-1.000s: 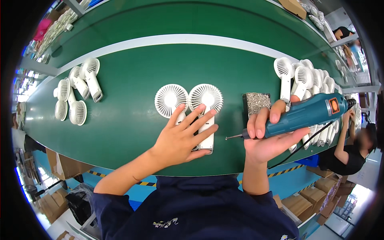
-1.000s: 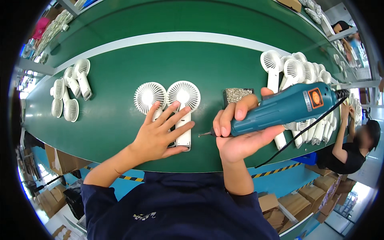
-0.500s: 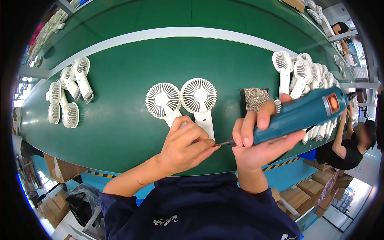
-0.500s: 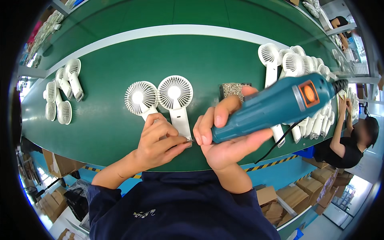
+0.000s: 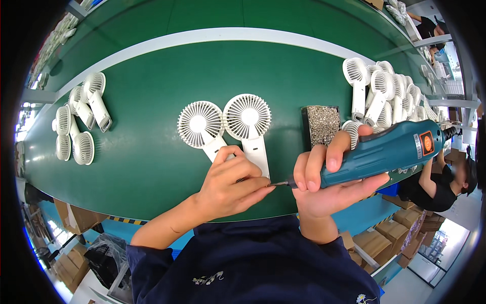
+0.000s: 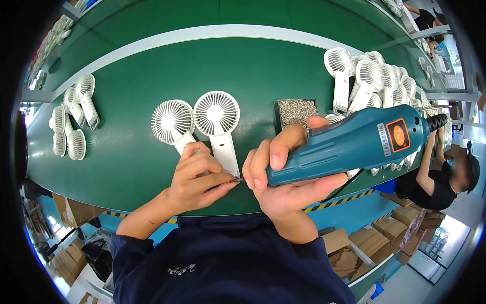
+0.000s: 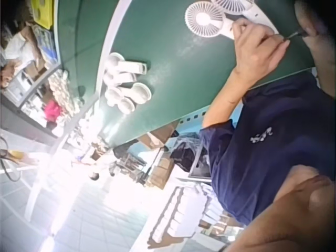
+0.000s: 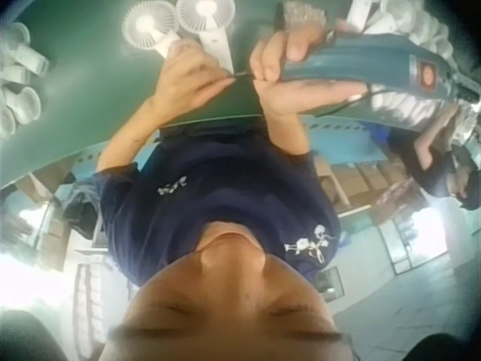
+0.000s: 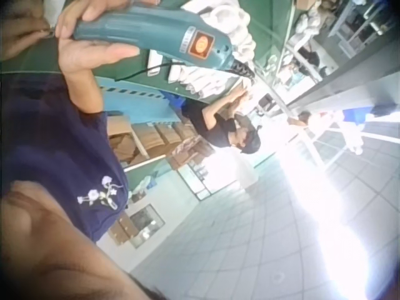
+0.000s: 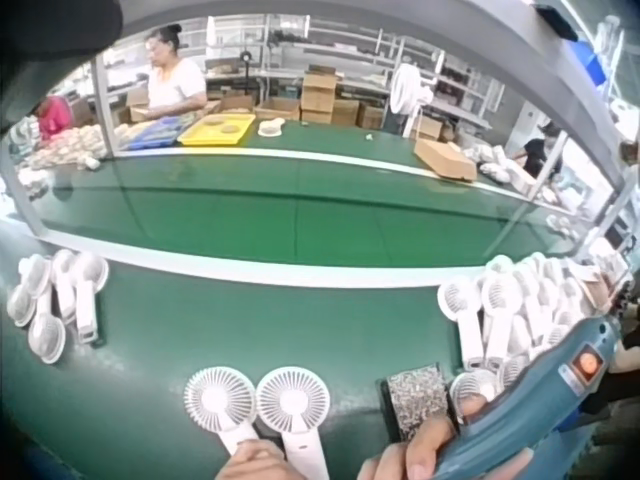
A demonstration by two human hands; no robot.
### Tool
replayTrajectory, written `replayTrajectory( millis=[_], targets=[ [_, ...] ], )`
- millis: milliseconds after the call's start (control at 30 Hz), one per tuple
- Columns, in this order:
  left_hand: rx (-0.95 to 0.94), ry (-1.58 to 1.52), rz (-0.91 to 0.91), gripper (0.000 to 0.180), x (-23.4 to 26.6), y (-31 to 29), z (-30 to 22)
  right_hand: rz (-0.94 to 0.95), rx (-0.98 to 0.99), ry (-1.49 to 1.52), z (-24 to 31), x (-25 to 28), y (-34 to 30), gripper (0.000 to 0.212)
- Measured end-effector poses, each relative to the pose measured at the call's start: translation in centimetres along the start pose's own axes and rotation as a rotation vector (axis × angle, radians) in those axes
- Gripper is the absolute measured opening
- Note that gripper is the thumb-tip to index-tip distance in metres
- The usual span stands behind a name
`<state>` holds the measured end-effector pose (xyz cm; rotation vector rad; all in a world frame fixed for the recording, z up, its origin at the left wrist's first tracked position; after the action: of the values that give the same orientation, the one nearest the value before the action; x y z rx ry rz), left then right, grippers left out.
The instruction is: Assembling portable handheld fans on a production line using an electric screwdriver.
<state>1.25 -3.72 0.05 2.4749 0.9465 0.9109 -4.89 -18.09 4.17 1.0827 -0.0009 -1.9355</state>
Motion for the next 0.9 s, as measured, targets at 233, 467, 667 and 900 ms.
replayTrajectory(
  millis=[233,467,667,900],
  targets=[
    [-0.017,0.044,0.079,0.03,0.2,0.1,-0.3,0.051,0.013,0.007,0.3,-0.1,-0.7,0.074],
    [0.138,0.404,0.399,0.064,0.3,0.0,0.7,0.087,0.117,-0.22,0.7,0.6,-2.9,0.077],
    [0.158,0.486,0.359,0.064,-0.6,-0.6,0.8,0.156,0.176,-0.238,0.9,0.7,-3.6,0.07],
    [0.153,0.492,0.333,0.064,-0.9,-0.5,1.0,0.143,0.119,-0.177,0.9,1.4,-3.7,0.063]
  ],
)
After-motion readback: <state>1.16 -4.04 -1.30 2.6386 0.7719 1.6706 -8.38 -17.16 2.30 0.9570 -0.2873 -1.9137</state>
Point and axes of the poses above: each hand's wrist, its own y-axis towards the middle knuckle, its own x-axis out of the back of the hand, z = x × y, the point moved 5 cm from there along y, towards the middle knuckle, and after that the axes turned 4 degrees about x, right-handed, at the moved point
